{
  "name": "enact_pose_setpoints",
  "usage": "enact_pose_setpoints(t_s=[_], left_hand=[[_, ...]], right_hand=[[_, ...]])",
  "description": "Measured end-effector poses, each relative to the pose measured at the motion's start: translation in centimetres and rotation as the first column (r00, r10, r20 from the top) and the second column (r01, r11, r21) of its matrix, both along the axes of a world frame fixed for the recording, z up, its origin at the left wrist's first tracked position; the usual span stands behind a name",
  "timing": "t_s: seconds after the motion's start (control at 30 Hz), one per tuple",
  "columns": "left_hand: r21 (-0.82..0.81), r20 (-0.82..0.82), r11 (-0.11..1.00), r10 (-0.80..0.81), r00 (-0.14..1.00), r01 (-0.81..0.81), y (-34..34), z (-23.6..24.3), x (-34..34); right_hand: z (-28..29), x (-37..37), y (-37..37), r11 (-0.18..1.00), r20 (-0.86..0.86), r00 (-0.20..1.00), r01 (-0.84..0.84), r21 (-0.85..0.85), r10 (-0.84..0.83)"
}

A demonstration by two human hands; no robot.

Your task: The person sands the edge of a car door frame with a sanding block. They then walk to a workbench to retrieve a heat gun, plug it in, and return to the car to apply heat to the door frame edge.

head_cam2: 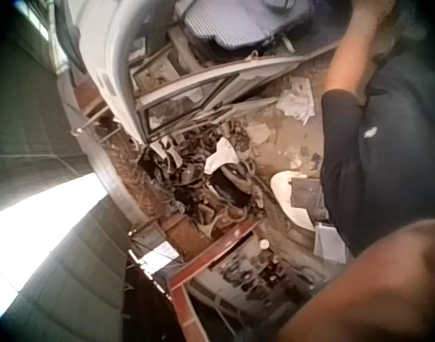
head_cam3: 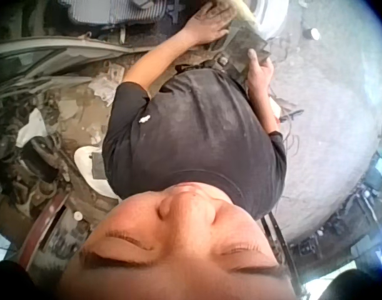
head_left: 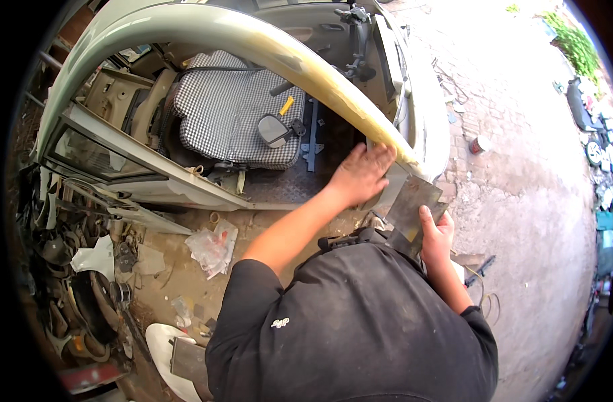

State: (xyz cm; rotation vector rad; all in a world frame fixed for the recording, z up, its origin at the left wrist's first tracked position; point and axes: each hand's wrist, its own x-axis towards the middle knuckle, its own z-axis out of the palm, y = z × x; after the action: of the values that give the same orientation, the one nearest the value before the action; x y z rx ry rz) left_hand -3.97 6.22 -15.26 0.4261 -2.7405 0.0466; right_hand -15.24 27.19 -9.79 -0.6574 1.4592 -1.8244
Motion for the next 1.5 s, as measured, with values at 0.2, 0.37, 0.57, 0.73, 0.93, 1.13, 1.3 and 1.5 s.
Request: enact_pose_setpoints(t_s=[0.2, 0.37, 0.57, 0.73, 0.93, 1.13, 1.3, 1.5], left_hand=[[0.807, -0.298, 0.534, -0.004, 0.954, 0.254, 1.9, 0.0, 4.2], [0.860, -0.508, 0.006, 0.100, 0.856, 0.510, 4.8, 3.1, 4.5], [0.789, -0.502, -0.131, 0.427, 0.753, 0.600, 6.1, 4.0, 5.3], [0.511, -0.778, 0.827, 0.329, 0.535, 0.234, 1.9, 10.1, 7.5], [-0.100, -0.797, 0.959, 0.083, 0.599, -0.266, -0.4, 13.6, 6.5], [-0.146, -0.779, 0.886, 0.171, 0.604, -0.440, -0.1, 13.4, 4.4], [-0.132, -0.779, 0.825, 0.256, 0.572, -0.550, 0.6, 12.7, 2.6], [-0.076, -0.768, 0.795, 0.339, 0.544, -0.602, 1.6, 12.0, 1.3]], right_hand=[[0.2, 0.2, 0.3, 0.998, -0.248, 0.967, -0.039, 0.042, 0.049], [0.1, 1.0, -1.1, 0.975, -0.204, 0.954, -0.208, 0.078, 0.220], [-1.3, 1.0, -1.4, 0.981, -0.182, 0.964, -0.183, 0.062, 0.191], [-1.6, 0.7, -1.0, 0.970, -0.174, 0.959, -0.201, 0.135, 0.223], [-2.1, 0.2, -1.7, 0.950, -0.272, 0.912, -0.272, 0.154, 0.306], [-2.4, -3.1, -2.6, 0.936, -0.328, 0.878, -0.307, 0.173, 0.349], [-2.5, -7.2, -2.4, 0.916, -0.295, 0.870, -0.346, 0.201, 0.394], [-2.7, -10.7, -3.2, 0.913, -0.291, 0.871, -0.341, 0.224, 0.396]])
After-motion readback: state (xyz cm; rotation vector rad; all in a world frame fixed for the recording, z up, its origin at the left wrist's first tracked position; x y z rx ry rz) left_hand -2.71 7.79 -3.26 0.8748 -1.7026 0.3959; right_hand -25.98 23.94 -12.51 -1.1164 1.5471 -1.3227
